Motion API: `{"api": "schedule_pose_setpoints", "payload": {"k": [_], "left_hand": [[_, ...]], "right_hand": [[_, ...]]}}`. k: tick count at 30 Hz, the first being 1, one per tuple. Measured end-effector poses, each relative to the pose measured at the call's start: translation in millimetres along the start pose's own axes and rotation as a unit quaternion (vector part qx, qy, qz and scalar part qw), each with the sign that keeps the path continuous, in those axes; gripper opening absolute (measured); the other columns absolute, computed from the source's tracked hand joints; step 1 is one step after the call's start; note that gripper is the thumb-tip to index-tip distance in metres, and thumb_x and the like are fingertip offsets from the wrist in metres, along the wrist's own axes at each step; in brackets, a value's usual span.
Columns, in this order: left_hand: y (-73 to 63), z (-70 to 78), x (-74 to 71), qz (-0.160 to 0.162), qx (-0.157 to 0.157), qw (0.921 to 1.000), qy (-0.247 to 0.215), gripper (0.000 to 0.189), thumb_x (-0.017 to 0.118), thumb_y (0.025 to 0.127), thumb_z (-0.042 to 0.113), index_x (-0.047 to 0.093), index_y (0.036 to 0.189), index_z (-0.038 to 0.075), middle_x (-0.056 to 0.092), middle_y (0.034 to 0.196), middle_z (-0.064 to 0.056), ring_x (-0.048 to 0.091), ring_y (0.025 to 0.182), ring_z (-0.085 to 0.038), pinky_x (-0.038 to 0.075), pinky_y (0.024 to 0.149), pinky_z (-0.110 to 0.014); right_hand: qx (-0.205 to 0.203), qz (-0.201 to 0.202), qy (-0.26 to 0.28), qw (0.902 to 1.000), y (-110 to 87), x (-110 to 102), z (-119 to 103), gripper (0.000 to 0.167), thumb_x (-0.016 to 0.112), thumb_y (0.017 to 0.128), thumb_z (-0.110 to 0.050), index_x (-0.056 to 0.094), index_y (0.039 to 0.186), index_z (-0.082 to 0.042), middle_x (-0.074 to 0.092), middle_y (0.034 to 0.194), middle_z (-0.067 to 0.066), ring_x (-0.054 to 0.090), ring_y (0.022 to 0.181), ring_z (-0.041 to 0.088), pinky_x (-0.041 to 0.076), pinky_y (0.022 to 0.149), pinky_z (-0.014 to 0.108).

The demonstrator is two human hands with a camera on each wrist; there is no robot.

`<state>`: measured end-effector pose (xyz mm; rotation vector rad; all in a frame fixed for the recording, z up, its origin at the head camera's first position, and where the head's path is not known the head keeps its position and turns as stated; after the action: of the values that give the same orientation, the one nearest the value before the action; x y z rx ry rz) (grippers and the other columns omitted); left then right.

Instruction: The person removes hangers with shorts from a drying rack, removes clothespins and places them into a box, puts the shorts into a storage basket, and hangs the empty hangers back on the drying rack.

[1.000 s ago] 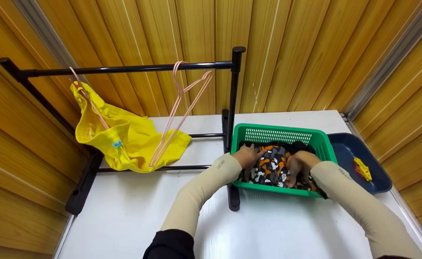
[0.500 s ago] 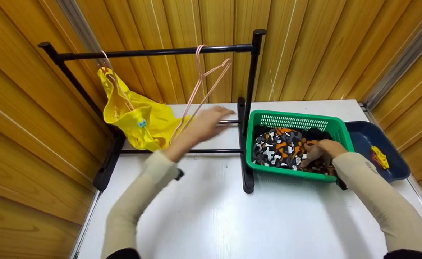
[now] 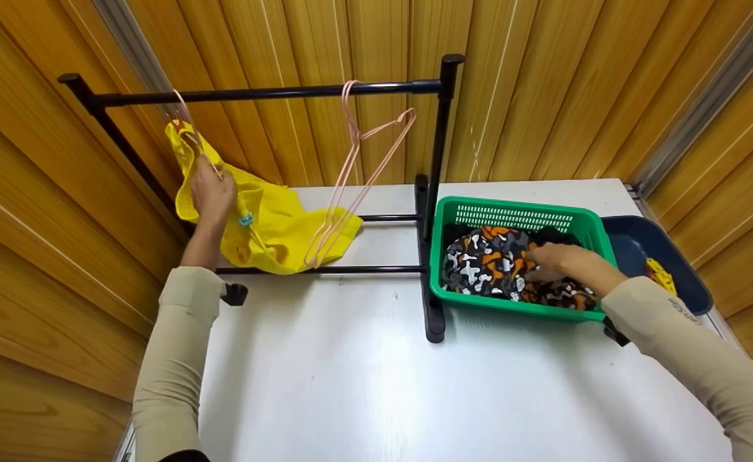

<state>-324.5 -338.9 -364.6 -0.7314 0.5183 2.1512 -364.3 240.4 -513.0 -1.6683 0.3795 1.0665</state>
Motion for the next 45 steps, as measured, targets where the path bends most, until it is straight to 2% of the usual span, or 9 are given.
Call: {"api": "schedule_pose_setpoints", "payload": {"k": [6, 14, 24, 28, 31, 34, 38, 42, 45], "left_hand": [[-5.1, 3.6, 22.1, -0.035, 0.025, 0.999, 0.01, 0.046, 0.038, 0.106, 0.012, 0.034, 0.151, 0.005, 0.07, 0.124, -0.017, 0.064, 0.114, -0.04, 0.047, 0.098, -0.052], [-27.0, 37.9, 53.5, -0.07, 0.121, 0.9898, 0.028, 0.044, 0.048, 0.101, 0.008, 0.043, 0.143, -0.002, 0.074, 0.111, -0.021, 0.066, 0.106, -0.042, 0.049, 0.096, -0.051], [-54.0, 73.6, 89.5, -0.168, 0.2, 0.9648, 0.03, 0.05, 0.056, 0.102, 0.013, 0.042, 0.147, 0.0, 0.072, 0.105, -0.02, 0.066, 0.089, -0.03, 0.048, 0.076, -0.035], [-56.4, 82.3, 94.3, -0.168, 0.234, 0.9566, 0.042, 0.044, 0.056, 0.103, 0.015, 0.046, 0.143, -0.001, 0.073, 0.101, -0.02, 0.066, 0.083, -0.028, 0.047, 0.071, -0.034], [-50.8, 88.2, 83.9, -0.116, 0.259, 0.9571, 0.056, 0.038, 0.054, 0.104, 0.016, 0.056, 0.138, -0.003, 0.074, 0.103, -0.021, 0.068, 0.086, -0.031, 0.053, 0.074, -0.04], [-39.1, 95.8, 60.9, -0.008, 0.286, 0.9568, 0.054, 0.03, 0.052, 0.104, 0.013, 0.065, 0.128, -0.001, 0.072, 0.114, -0.021, 0.067, 0.101, -0.036, 0.054, 0.087, -0.046], [-26.8, 102.3, 30.2, 0.121, 0.311, 0.9406, 0.062, 0.031, 0.05, 0.106, 0.015, 0.062, 0.132, 0.002, 0.059, 0.137, -0.019, 0.052, 0.13, -0.035, 0.043, 0.108, -0.046], [-25.4, 100.4, 15.4, 0.177, 0.343, 0.918, 0.091, 0.036, 0.045, 0.108, 0.017, 0.058, 0.139, 0.004, 0.052, 0.146, -0.016, 0.043, 0.141, -0.032, 0.035, 0.115, -0.046], [-27.8, 97.7, 12.2, 0.18, 0.367, 0.9036, 0.129, 0.041, 0.043, 0.108, 0.014, 0.051, 0.148, 0.008, 0.046, 0.157, -0.012, 0.037, 0.148, -0.03, 0.031, 0.12, -0.047]], "right_hand": [[-0.063, 0.119, -0.029, 0.9904, -9.5, -41.9, -63.2, 0.042, 0.06, 0.103, -0.031, 0.062, 0.133, -0.003, 0.072, 0.115, 0.021, 0.071, 0.091, 0.033, 0.057, 0.066, 0.044], [-0.181, 0.286, 0.013, 0.9411, -32.8, -100.5, -162.5, 0.026, 0.065, 0.1, -0.024, 0.073, 0.119, -0.008, 0.078, 0.098, 0.012, 0.069, 0.069, 0.022, 0.053, 0.052, 0.033], [-0.337, 0.341, 0.184, 0.8582, -59.6, -151.4, -275.2, 0.025, 0.058, 0.103, -0.012, 0.071, 0.118, 0.003, 0.074, 0.114, 0.018, 0.073, 0.102, 0.028, 0.06, 0.088, 0.033], [-0.334, 0.328, 0.271, 0.841, -50.2, -164.2, -300.7, 0.035, 0.055, 0.104, -0.01, 0.059, 0.136, 0.005, 0.064, 0.135, 0.021, 0.066, 0.12, 0.031, 0.054, 0.102, 0.035], [-0.303, 0.3, 0.336, 0.8397, -37.5, -166.0, -312.7, 0.053, 0.053, 0.104, -0.011, 0.039, 0.153, 0.002, 0.044, 0.157, 0.02, 0.049, 0.141, 0.033, 0.043, 0.117, 0.04], [-0.267, 0.265, 0.384, 0.8431, -23.2, -163.3, -320.2, 0.07, 0.053, 0.104, -0.015, 0.018, 0.162, -0.003, 0.02, 0.169, 0.017, 0.026, 0.156, 0.031, 0.024, 0.127, 0.043], [-0.224, 0.225, 0.422, 0.849, -3.4, -156.9, -324.7, 0.084, 0.055, 0.103, -0.019, 0.0, 0.165, -0.009, 0.002, 0.173, 0.013, 0.006, 0.161, 0.027, 0.009, 0.13, 0.042], [-0.201, 0.21, 0.445, 0.8475, 14.8, -149.9, -323.5, 0.089, 0.059, 0.101, -0.017, -0.002, 0.164, -0.008, 0.002, 0.173, 0.014, 0.004, 0.161, 0.027, 0.007, 0.13, 0.042], [-0.179, 0.207, 0.475, 0.8366, 27.8, -145.1, -317.0, 0.089, 0.063, 0.097, -0.012, 0.004, 0.164, -0.006, 0.011, 0.171, 0.018, 0.012, 0.16, 0.029, 0.013, 0.13, 0.041]]}}
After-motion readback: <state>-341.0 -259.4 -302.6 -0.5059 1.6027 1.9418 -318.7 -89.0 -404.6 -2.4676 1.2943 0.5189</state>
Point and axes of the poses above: each hand's wrist, its own y-axis towards the middle knuckle, its own x-axis out of the palm, z = x × y, the point moved 8 cm from there along y, towards the middle knuckle
